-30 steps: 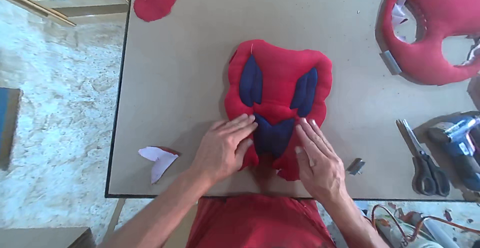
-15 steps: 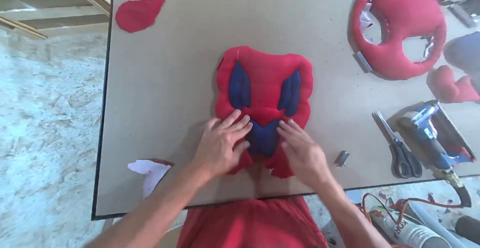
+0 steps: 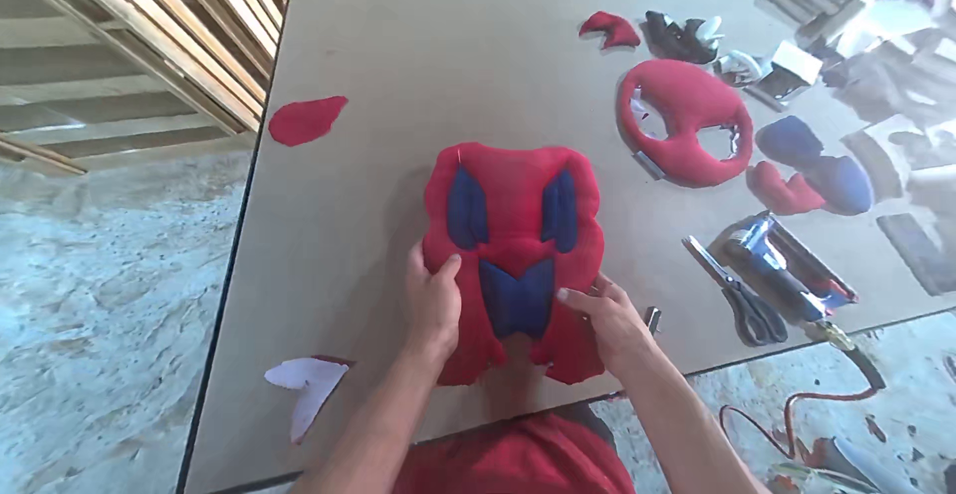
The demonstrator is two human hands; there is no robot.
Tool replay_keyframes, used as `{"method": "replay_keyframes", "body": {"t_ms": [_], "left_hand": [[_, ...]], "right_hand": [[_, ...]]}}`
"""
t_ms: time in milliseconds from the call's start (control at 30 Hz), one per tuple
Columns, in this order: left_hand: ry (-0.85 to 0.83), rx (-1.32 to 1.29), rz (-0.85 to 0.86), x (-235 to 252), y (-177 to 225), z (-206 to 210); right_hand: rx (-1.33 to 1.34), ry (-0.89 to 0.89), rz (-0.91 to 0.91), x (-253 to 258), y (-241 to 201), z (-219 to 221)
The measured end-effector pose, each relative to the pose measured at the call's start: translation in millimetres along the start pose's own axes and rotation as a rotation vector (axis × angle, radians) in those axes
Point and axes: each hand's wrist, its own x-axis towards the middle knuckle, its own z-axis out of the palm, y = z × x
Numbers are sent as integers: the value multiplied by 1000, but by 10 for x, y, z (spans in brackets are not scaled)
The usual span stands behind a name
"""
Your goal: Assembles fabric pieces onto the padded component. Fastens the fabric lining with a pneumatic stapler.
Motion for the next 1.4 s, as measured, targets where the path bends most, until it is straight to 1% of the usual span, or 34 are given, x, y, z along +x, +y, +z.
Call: {"method": "replay_keyframes", "body": {"t_ms": [67,100,133,200,233,267,300,333,367,400,433,467,533,600,667,700,733,767,800,833,867,900,967,1033,1100,1200,1267,1333,1400], "left_hand": [[-94,-152,119,-1,67,-56],[-172,-224,114,13,163,-112],[-262,-317,73,49,287,-184],[-554,-505,-21,87,545,-419],[-692,-577,-28,92,647,-526],[-730,-568,-5,60,733,-595],[-695,-446,49,4,802,-643],[-675,-231,116,2,856,-663],[-730,1,138,108,833,-705],[-692,152,99,141,756,-668],[-601,214,49,158,616,-600],[-524,246,23,165,455,-536],[-423,263,41,142,86,-447],[-377,296,66,57,-251,-402],[-334,463,104,-79,-424,-405],[-258,614,161,-153,-426,-407],[-147,794,268,-193,-373,-386],[-69,932,403,-192,-273,-336],[-29,1030,549,-152,-153,-225],[-40,1101,693,-72,-22,-37],[-107,1157,805,33,104,213],[-205,1228,869,147,182,477],[-365,1412,890,366,149,908],[-468,1563,830,474,43,1123],[-486,1513,831,520,-60,1170],[-476,1356,748,520,-159,1165],[-433,1294,737,515,-262,1167],[-410,1255,764,539,-337,1157],[-406,1215,781,545,-368,1139]], "right_hand": [[-72,-79,-243,-4,-198,-90],[-134,-109,-375,20,-316,-147],[-196,-118,-507,57,-437,-195],[-335,-119,-775,187,-603,-306],[-431,-113,-925,289,-641,-380],[-528,-113,-1083,414,-629,-464],[-574,-177,-1209,545,-614,-532],[-613,-222,-1340,680,-571,-557],[-647,-236,-1467,807,-479,-571],[-684,-241,-1558,919,-355,-611],[-737,-232,-1604,1024,-240,-665],[-791,-207,-1614,1111,-145,-721],[-883,-148,-1548,1226,-14,-841],[-971,-146,-1463,1307,12,-985],[-1011,-127,-1392,1326,-24,-1127],[-1023,-110,-1349,1322,-70,-1171],[-1028,-110,-1294,1311,-163,-1159],[-1026,-125,-1225,1292,-276,-1092],[-1029,-161,-1153,1276,-398,-977],[-1053,-206,-1101,1302,-512,-830],[-1097,-249,-1068,1372,-594,-674],[-1162,-286,-1038,1472,-633,-528],[-1315,-351,-952,1660,-636,-312],[-1405,-389,-900,1775,-608,-218],[-1401,-417,-913,1830,-592,-211],[-1304,-417,-932,1872,-570,-245],[-1246,-328,-952,1866,-512,-245],[-1192,-232,-1033,1891,-403,-242],[-1174,-171,-1083,1901,-339,-229]]}}
